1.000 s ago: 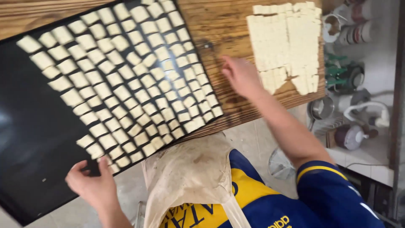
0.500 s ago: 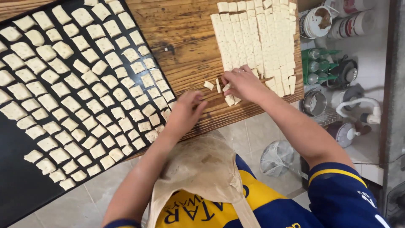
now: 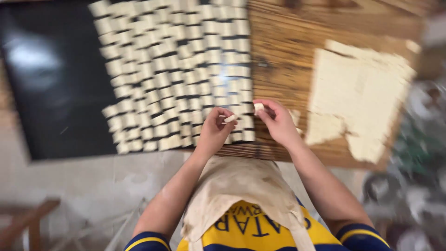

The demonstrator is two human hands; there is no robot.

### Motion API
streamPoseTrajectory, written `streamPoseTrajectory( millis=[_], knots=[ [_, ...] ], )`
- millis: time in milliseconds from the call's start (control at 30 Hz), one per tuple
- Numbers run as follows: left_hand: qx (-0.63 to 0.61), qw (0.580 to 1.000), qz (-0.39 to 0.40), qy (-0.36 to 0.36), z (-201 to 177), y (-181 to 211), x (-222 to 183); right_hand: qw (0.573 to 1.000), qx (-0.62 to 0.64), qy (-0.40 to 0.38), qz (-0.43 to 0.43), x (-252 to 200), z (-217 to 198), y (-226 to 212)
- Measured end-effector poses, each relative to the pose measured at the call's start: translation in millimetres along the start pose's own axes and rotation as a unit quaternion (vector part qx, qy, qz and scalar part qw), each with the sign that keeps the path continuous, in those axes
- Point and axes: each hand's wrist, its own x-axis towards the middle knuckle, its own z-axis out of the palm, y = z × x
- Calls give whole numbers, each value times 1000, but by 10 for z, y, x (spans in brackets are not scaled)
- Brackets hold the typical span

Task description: Placing small square pieces of dough onto a baking tray in organized rows.

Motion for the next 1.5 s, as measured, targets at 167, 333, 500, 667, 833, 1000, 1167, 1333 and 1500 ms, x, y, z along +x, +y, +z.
streamPoseTrajectory(
  millis=[167, 333, 500, 667, 833, 1000, 1167, 1333, 1500],
  knots=[
    [114, 967, 51, 220, -1458, 56, -453, 990, -30, -118, -70, 342, 1004, -494],
    [233, 899, 89, 361, -2483, 436, -410, 972, -108, -149, -146, 883, 2088, -837],
    [307, 853, 90, 412, -2896, 788, 56, 924, -197, -162, -287, 1365, 3071, -1319],
    [356, 864, -33, 354, -3063, 892, 175, 881, -336, -114, -312, 1826, 3683, -1163],
    [403, 864, -100, 285, -3404, 710, 329, 860, -401, -131, -286, 1966, 3930, -1071],
    [607, 746, -45, 271, -3417, 807, 489, 880, -275, -86, -378, 1714, 3478, -1249],
    [592, 764, 159, 203, -2525, 1451, 0, 929, -201, -146, -273, 821, 1853, -803],
    [375, 907, 87, 170, -1800, 614, -240, 945, -295, -33, -140, -256, 114, 310],
    [324, 938, 74, -100, -43, 536, -36, 848, -502, 135, -100, -820, -726, 938]
  ],
)
